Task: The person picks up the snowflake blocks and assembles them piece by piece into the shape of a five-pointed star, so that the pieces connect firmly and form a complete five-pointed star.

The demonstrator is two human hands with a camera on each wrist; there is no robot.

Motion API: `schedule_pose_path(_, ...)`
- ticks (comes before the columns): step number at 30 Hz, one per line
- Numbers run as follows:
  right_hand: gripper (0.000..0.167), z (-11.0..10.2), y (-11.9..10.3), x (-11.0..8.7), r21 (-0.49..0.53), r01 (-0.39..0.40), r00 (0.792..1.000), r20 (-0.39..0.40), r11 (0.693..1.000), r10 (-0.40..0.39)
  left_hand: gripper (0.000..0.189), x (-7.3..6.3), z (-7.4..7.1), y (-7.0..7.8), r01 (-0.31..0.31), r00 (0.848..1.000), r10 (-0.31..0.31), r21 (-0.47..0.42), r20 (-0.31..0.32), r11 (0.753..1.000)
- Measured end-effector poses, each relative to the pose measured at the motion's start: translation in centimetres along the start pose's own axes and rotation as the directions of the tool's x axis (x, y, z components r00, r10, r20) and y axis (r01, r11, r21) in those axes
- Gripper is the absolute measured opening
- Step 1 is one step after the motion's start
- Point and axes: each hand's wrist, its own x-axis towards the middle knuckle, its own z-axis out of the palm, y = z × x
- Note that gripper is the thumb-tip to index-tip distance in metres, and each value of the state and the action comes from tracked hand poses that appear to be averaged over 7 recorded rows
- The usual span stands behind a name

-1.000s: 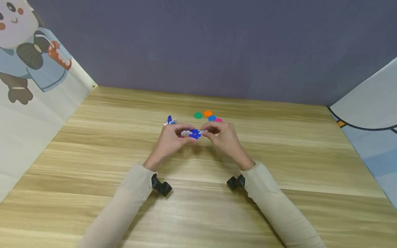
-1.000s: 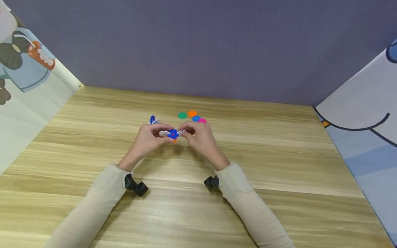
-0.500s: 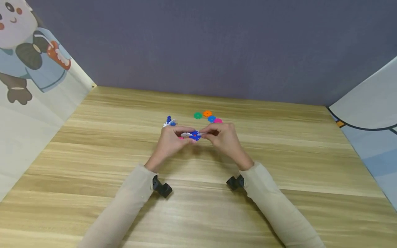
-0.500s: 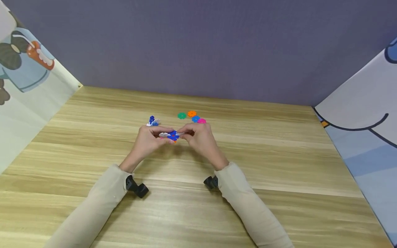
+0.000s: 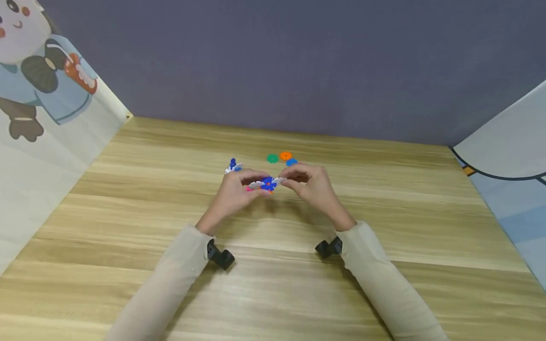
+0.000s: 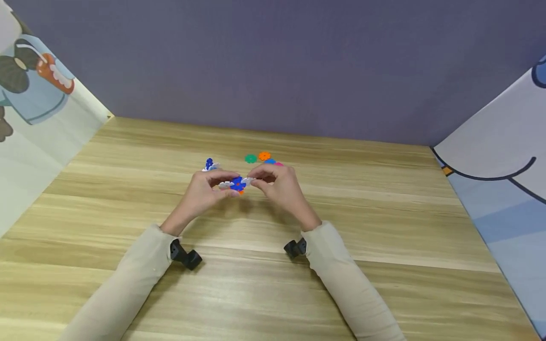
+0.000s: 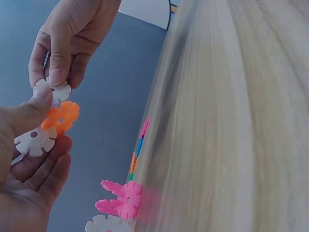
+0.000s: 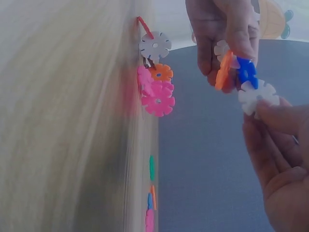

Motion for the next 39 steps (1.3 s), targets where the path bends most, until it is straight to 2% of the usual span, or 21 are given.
schedule_pose_path(7, 0.008, -0.16, -0.05, 0.08, 0.004, 0.005, 1.0, -0.005, 1.0, -0.005, 0.036, 0.1, 0.08, 0.16, -0.013, 1.0, 0.013, 0.037, 0.004, 0.999)
schedule_pose_path(16, 0.008, -0.01, -0.11, -0.17, 0.007, 0.024, 0.998, -0.056, 1.0, -0.024, 0.035, 0.41, 0.63, 0.18, 0.022, 1.0, -0.022, 0.032, -0.006, 0.999)
schedule_pose_path(20, 0.007, -0.16, -0.05, -0.25, 0.011, 0.024, 0.999, -0.036, 1.0, -0.024, 0.036, 0.37, 0.78, 0.2, 0.018, 1.0, -0.019, 0.031, 0.015, 0.999)
schedule_pose_path(28, 0.008, -0.49, -0.28, 0.06, 0.03, 0.004, 1.0, -0.01, 1.0, -0.004, 0.035, 0.34, 0.48, 0.45, 0.061, 0.997, -0.062, 0.003, 0.042, 0.998)
schedule_pose_path(35, 0.009, -0.72, -0.53, 0.02, 0.039, -0.046, 0.999, -0.003, 0.998, 0.046, 0.041, 0.31, 0.1, 0.17, -0.018, 0.997, 0.015, 0.032, 0.073, 0.999)
schedule_pose_path(39, 0.008, -0.64, -0.58, -0.06, 0.058, -0.048, 0.999, 0.006, 0.997, 0.048, 0.047, 0.38, 0.27, 0.18, -0.065, 0.995, 0.062, 0.039, 0.077, 0.997)
